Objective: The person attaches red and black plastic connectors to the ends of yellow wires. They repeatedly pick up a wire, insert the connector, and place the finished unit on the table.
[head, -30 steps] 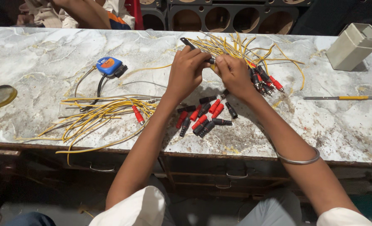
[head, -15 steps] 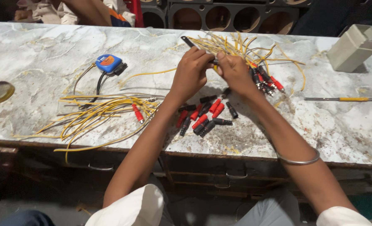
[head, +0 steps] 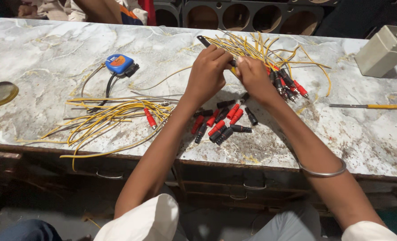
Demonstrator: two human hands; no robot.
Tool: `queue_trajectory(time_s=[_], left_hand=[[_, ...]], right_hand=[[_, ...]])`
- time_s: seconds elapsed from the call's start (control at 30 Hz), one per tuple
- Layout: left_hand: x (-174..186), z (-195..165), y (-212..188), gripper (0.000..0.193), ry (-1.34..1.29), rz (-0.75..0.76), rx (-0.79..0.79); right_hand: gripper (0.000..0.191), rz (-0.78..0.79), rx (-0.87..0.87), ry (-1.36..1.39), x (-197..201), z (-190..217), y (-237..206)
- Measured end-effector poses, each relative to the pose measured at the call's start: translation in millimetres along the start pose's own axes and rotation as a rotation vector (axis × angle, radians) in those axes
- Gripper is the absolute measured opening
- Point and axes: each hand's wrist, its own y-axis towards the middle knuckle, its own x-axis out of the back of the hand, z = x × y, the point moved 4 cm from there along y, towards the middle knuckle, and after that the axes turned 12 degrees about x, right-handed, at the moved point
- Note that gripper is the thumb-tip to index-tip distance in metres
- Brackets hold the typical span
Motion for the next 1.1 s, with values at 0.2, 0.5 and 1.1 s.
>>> queue_trajectory(time_s=[0.2,0.5,1.1], left_hand=[[5.4,6.6,-0.7,0.016,0.033,-0.017,-0.004],[9.9,8.9,-4.0,0.02,0.004,-0.027,-0.016],[22.6,19.7,-9.9,0.021,-0.015,-0.045,0.017]], right_hand=[[0.025,-0.008,0.381,-0.331,-0.2,42.9,-0.8],[0.03,-0.067,0.275,-0.347,-12.8,26.9,-2.3],[0.007,-0.009,0.577,-0.558,-27.5,64.3,-8.0]])
